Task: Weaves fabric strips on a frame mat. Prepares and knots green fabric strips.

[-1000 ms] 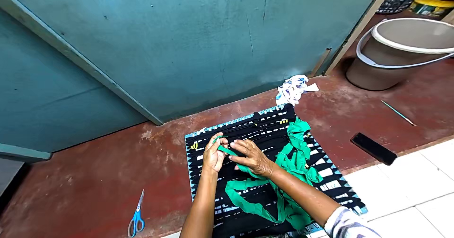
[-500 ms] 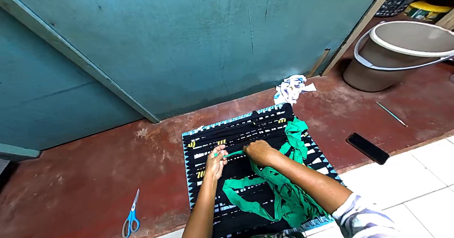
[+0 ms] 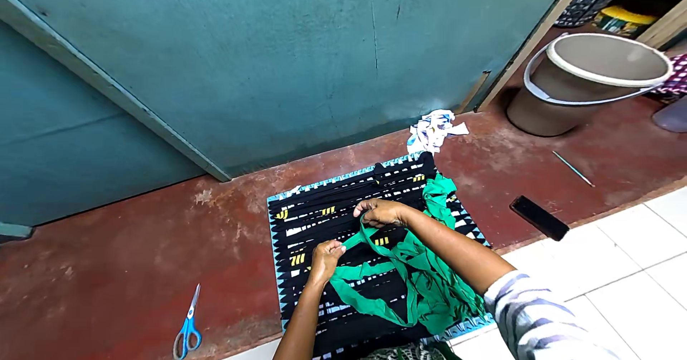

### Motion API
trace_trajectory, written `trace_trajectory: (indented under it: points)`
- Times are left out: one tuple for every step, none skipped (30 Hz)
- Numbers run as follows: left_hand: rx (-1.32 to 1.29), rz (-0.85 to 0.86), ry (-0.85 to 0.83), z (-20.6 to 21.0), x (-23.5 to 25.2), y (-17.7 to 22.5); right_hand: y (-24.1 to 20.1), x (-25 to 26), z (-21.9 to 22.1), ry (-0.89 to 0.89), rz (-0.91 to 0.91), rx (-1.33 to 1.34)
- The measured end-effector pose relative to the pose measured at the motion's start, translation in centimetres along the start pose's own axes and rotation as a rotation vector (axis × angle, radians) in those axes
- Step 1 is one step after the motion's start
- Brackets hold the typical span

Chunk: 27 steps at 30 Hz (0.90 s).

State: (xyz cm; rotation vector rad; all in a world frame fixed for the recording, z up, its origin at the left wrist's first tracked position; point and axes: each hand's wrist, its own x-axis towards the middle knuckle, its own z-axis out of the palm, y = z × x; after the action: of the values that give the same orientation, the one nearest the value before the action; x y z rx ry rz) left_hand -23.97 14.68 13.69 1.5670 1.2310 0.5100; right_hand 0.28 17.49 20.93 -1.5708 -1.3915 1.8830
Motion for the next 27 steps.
trace_trajectory:
  points:
    - [-0.011,0.015,0.036,-0.2,0.0,0.2,0.0,0.1,0.3,0.03,0.006,0.015]
    - [-0.033,0.032,0.061,-0.4,0.0,0.6,0.0,0.1,0.5,0.053,0.016,0.025]
    - [-0.047,0.059,0.084,-0.6,-0.2,1.0,-0.2,0.1,0.7,0.072,0.027,0.042]
    - [-0.05,0.1,0.114,-0.6,-0.3,1.3,-0.2,0.3,0.9,0.089,0.028,0.072]
    - [-0.043,0.151,0.149,-0.6,-0.4,1.6,-0.2,0.5,1.1,0.109,0.021,0.123]
    - [-0.038,0.2,0.183,-0.5,-0.5,1.7,-0.2,0.7,1.2,0.128,0.014,0.193]
    - [-0.041,0.247,0.221,-0.3,-0.6,1.7,-0.2,0.8,1.2,0.146,0.012,0.276]
    - [-0.052,0.286,0.259,0.0,-0.6,1.7,-0.2,1.0,1.3,0.166,0.012,0.361]
    - [-0.078,0.3,0.286,0.3,-0.6,1.8,-0.2,1.1,1.4,0.182,0.014,0.43]
    - [-0.127,0.289,0.303,0.6,-0.7,1.9,-0.2,1.2,1.6,0.19,0.015,0.472]
    - [-0.208,0.257,0.308,0.8,-0.8,2.1,-0.1,1.3,1.8,0.192,0.013,0.483]
    - [-0.311,0.219,0.305,1.1,-0.9,2.4,-0.1,1.4,1.9,0.192,0.01,0.477]
    - [-0.409,0.183,0.297,1.4,-1.0,2.8,0.0,1.5,2.1,0.186,0.005,0.467]
    - [-0.502,0.145,0.281,1.7,-1.2,3.3,0.0,1.5,2.2,0.18,0.0,0.465]
    - [-0.589,0.107,0.254,2.0,-1.4,3.6,0.0,1.6,2.4,0.18,-0.009,0.474]
    - [-0.654,0.077,0.214,2.4,-1.7,3.8,0.0,1.7,2.6,0.184,-0.02,0.49]
    - [-0.689,0.048,0.167,2.9,-1.9,4.0,-0.1,1.7,2.9,0.194,-0.033,0.509]
    - [-0.716,0.023,0.118,3.5,-2.1,3.9,-0.2,1.7,3.2,0.203,-0.043,0.526]
    - [-0.743,-0.002,0.079,4.2,-2.2,3.6,-0.5,1.6,3.5,0.206,-0.05,0.546]
    - [-0.756,-0.027,0.057,5.0,-2.1,3.3,-0.7,1.5,3.9,0.202,-0.057,0.567]
    - [-0.751,-0.042,0.055,5.8,-2.0,2.8,-0.9,1.4,4.3,0.192,-0.063,0.587]
    - [-0.737,-0.047,0.074,6.5,-1.7,2.4,-1.0,1.2,4.7,0.179,-0.066,0.602]
    - [-0.722,-0.044,0.088,7.1,-1.6,2.1,-1.0,1.1,5.2,0.165,-0.069,0.612]
    - [-0.714,-0.033,0.101,7.4,-1.4,2.0,-1.0,0.9,5.6,0.149,-0.072,0.62]
    - [-0.721,-0.02,0.108,7.6,-1.2,2.1,-0.9,0.7,5.9,0.135,-0.076,0.626]
    - [-0.759,-0.017,0.106,7.8,-1.0,2.2,-0.8,0.6,6.2,0.129,-0.084,0.635]
    - [-0.815,-0.03,0.085,7.9,-0.9,2.3,-0.6,0.4,6.4,0.126,-0.096,0.651]
